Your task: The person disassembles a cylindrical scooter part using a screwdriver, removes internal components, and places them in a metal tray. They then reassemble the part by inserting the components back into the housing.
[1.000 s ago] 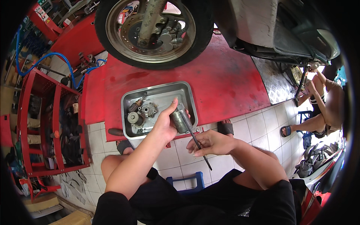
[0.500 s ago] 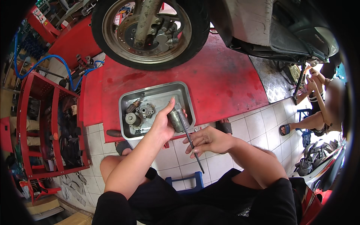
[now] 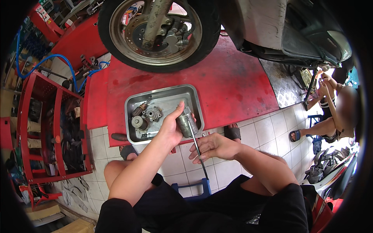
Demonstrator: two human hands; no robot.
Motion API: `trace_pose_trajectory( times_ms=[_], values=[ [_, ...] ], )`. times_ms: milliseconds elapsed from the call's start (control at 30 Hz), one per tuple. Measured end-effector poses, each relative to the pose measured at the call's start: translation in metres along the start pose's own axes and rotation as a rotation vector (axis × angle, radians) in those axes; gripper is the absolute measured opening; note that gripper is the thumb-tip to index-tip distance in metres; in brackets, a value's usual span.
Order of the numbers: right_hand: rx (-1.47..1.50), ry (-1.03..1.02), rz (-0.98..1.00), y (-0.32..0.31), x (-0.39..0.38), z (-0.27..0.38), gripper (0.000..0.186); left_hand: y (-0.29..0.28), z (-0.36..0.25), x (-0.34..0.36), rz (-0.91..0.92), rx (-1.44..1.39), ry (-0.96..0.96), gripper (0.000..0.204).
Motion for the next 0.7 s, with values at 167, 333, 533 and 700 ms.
trace_pose_trajectory(
  times_ms=[167,333,533,700],
  values=[
    [-0.180,0.118,-0.025,-0.002,-0.001,0.004,0.043,0.001,0.001,0.000,-0.007,0.009,0.001,0.050],
    [-0.146,0.006,-0.019,-0.001,0.002,-0.004,0.043,0.001,0.002,0.000,-0.002,0.011,-0.013,0.049],
    [-0.034,0.072,-0.056,0.005,0.002,0.003,0.038,-0.003,0.002,0.002,0.006,0.008,-0.016,0.048],
    [-0.186,0.099,-0.078,0.001,0.004,0.001,0.037,0.000,-0.001,0.000,-0.028,0.013,-0.013,0.050]
  ],
)
Point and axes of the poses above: each hand's wrist, its own x-axis towards the middle knuckle, its own y-axis out of the palm, z = x × y, the point moved 3 cm from there along x, towards the middle knuckle, and after that the axes turned 10 degrees about z, right-handed, at the moved point
